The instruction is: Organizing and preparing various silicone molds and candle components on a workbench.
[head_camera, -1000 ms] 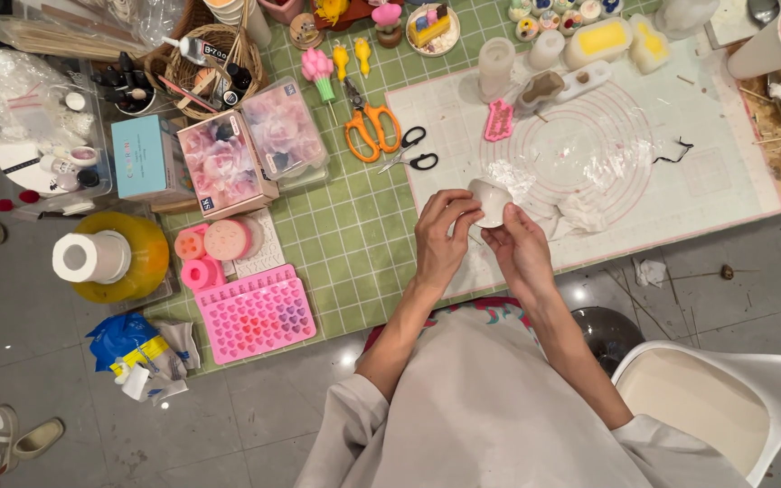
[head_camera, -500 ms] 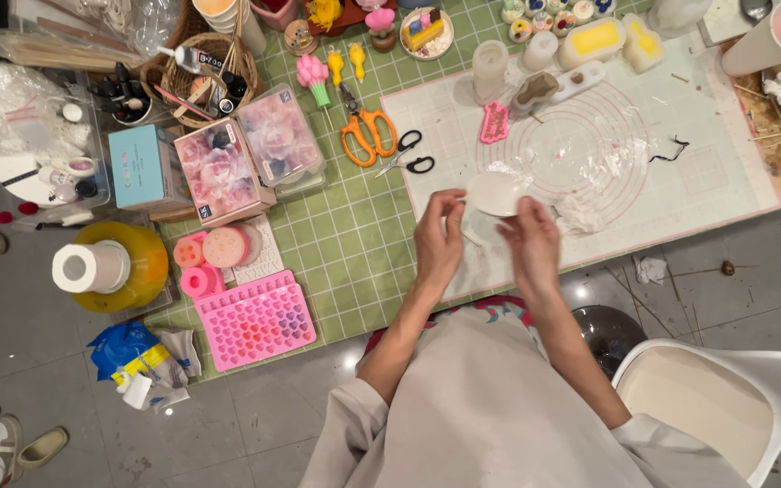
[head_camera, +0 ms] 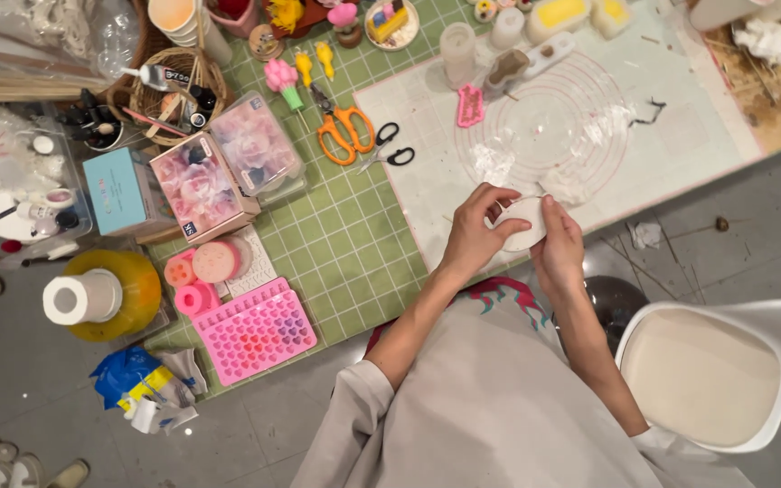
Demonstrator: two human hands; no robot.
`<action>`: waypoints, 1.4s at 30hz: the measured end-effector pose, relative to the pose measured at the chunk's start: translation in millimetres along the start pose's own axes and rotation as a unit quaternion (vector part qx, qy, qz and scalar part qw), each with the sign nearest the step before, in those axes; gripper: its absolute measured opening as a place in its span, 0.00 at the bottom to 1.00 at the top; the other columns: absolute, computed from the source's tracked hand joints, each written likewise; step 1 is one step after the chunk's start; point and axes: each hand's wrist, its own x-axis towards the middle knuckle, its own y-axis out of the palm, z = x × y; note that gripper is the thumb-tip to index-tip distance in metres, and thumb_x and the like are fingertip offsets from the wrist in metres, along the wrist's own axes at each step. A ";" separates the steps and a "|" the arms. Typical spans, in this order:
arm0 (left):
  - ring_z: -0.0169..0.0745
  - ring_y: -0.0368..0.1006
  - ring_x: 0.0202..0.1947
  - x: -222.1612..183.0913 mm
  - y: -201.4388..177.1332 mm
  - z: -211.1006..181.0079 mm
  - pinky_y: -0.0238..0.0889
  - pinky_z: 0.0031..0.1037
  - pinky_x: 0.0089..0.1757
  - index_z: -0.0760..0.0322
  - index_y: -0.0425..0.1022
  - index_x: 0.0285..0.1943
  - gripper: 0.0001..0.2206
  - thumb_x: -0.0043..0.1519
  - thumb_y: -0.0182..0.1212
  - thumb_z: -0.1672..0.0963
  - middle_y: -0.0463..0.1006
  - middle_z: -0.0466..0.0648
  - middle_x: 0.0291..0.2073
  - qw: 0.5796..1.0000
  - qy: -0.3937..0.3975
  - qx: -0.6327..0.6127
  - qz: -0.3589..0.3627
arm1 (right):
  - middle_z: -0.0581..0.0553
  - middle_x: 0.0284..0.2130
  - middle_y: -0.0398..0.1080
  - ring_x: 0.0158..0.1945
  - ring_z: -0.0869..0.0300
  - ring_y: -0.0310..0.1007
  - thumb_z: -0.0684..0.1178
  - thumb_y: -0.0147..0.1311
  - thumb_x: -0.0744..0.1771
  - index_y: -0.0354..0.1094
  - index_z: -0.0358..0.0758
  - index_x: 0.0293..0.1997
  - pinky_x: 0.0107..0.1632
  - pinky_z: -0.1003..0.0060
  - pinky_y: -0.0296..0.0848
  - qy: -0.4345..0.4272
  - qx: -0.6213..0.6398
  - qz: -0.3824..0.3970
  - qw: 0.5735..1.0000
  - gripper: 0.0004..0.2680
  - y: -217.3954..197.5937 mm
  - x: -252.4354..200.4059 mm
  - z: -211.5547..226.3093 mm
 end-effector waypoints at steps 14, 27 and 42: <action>0.25 0.68 0.28 -56.4 43.5 50.6 0.63 0.20 0.32 0.73 0.82 0.39 0.04 0.61 0.68 0.62 0.77 0.44 0.26 0.989 -0.052 -0.130 -0.055 | 0.50 0.40 0.77 0.41 0.70 0.72 0.45 0.55 0.71 0.72 0.31 0.51 0.46 0.74 0.70 -0.073 -0.013 -0.009 0.997 0.08 -21.9 -69.9 -27.9; 0.21 0.68 0.27 -70.7 145.1 47.8 0.65 0.18 0.31 0.68 0.79 0.50 0.12 0.59 0.69 0.59 0.77 0.39 0.27 0.984 -0.062 -0.164 0.013 | 0.48 0.39 0.79 0.39 0.70 0.75 0.46 0.57 0.70 0.73 0.30 0.52 0.43 0.75 0.71 -0.070 -0.139 0.010 0.988 0.10 -150.6 -69.4 20.9; 0.26 0.66 0.24 -96.5 218.8 34.1 0.57 0.21 0.28 0.68 0.79 0.32 0.12 0.67 0.65 0.55 0.75 0.40 0.23 0.918 -0.190 -0.337 0.091 | 0.50 0.39 0.78 0.39 0.71 0.73 0.46 0.55 0.71 0.74 0.30 0.51 0.44 0.74 0.71 -0.023 -0.170 0.201 0.964 0.08 -227.4 -93.7 92.2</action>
